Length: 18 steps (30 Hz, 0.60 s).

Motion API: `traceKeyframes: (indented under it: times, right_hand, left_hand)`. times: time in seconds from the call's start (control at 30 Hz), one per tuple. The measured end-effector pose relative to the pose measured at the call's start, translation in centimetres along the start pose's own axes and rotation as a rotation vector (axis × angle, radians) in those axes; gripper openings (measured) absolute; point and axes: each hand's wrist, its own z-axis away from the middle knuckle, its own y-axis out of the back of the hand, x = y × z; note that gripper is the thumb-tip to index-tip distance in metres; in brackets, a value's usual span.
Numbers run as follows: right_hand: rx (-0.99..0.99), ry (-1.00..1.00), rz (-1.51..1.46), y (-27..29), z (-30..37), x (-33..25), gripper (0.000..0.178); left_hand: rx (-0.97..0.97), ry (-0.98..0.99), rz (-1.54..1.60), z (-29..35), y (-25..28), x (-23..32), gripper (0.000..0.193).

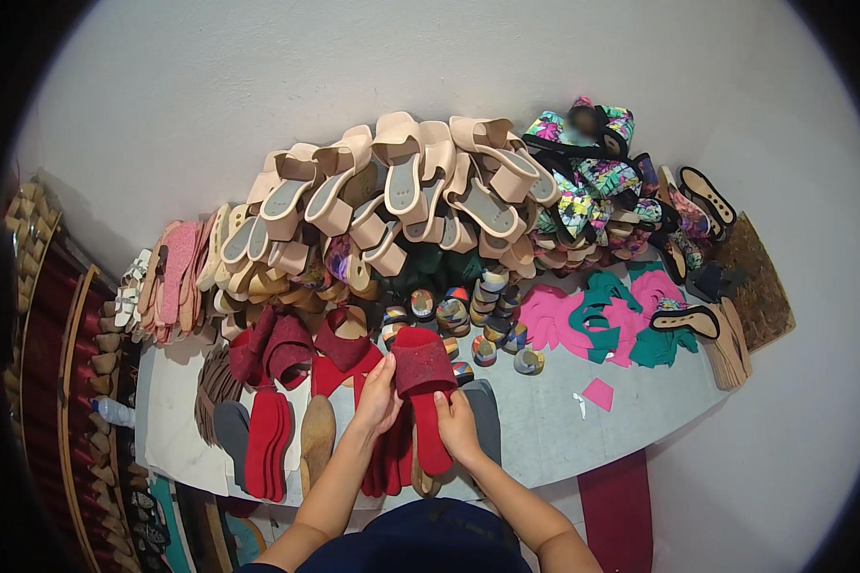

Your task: Assemble different components of sandals like soles and uppers.

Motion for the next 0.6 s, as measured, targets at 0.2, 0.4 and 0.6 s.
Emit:
traceKeyframes:
  times: [0.2, 0.4, 0.6]
  right_hand:
    - [0.016, -0.027, 0.005, 0.0, -0.2, 0.5, 0.028]
    - [0.099, -0.059, -0.297, -0.4, -0.7, 0.3, 0.025]
    - [0.037, -0.092, -0.385, -0.3, -0.4, -0.9, 0.020]
  left_hand:
    - [-0.034, -0.007, 0.142, -0.1, -0.2, -0.2, 0.035]
    - [-0.208, -0.172, 0.407, 0.3, -1.0, -0.9, 0.041]
    - [0.036, -0.263, -0.170, 1.1, 0.2, -3.7, 0.046]
